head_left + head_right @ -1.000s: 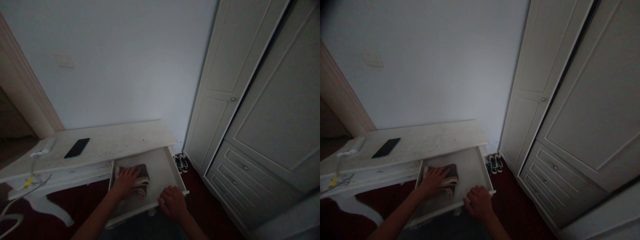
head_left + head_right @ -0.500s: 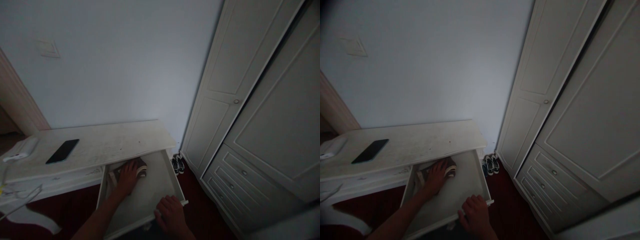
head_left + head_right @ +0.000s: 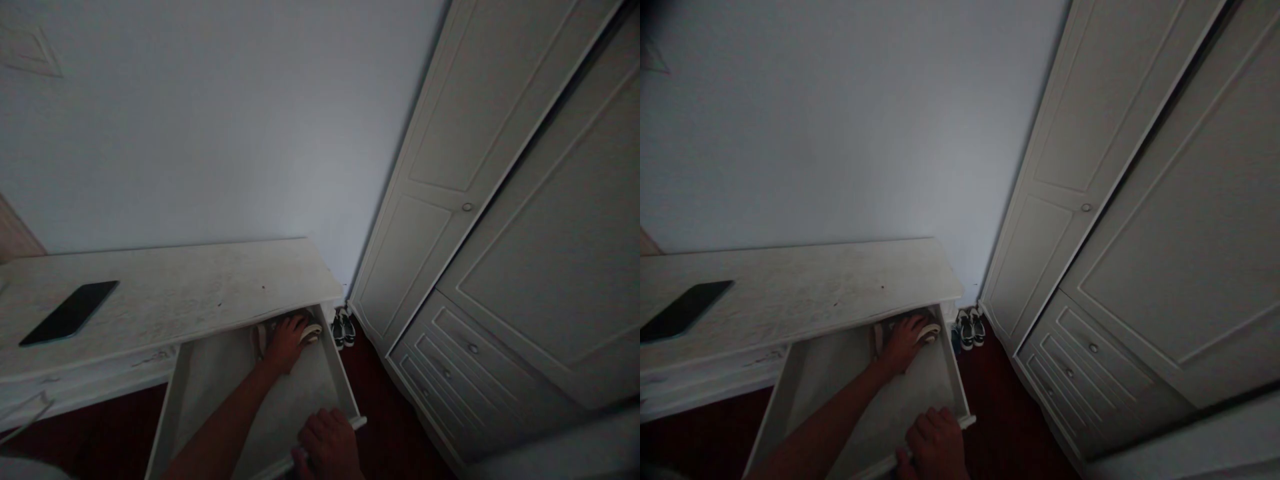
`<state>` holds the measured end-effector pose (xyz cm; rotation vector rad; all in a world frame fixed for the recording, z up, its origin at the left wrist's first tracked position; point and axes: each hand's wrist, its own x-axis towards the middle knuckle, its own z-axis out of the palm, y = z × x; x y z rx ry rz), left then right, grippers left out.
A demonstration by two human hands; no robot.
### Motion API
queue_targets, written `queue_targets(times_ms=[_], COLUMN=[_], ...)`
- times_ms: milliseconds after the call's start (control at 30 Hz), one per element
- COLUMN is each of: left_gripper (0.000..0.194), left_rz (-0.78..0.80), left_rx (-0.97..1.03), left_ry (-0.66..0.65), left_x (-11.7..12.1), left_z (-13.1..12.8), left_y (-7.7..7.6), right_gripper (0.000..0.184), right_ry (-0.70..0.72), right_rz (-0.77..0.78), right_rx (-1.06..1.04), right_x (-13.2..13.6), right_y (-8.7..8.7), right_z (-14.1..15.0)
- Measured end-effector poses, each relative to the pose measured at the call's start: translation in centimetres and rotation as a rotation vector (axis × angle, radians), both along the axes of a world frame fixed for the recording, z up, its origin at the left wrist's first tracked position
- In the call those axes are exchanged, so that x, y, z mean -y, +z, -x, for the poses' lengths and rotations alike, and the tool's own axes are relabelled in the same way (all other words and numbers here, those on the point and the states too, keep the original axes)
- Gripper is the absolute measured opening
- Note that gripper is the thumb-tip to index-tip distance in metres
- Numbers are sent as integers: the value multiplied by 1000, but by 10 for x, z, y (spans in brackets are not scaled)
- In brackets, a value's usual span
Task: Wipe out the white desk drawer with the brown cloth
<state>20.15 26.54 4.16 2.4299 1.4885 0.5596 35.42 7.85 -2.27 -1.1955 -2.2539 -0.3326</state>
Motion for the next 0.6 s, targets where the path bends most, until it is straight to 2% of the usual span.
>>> queue_targets(times_ms=[133, 333, 467, 600], left_gripper=[54, 52, 48, 53], left_rz=[15, 82, 148, 219], left_rx=[147, 222, 197, 153], left_ry=[39, -51, -192, -295], left_x=[5, 15, 15, 27], left_z=[-20, -32, -22, -16], left_y=[6, 9, 16, 21], right_gripper=[31, 31, 26, 19], right_ry=[1, 20, 16, 10], right_rz=[-21, -45, 28, 96], right_rx=[-16, -50, -58, -53], right_x=[0, -1, 2, 7], right_y=[-1, -3, 8, 26], right_z=[0, 0, 0, 1])
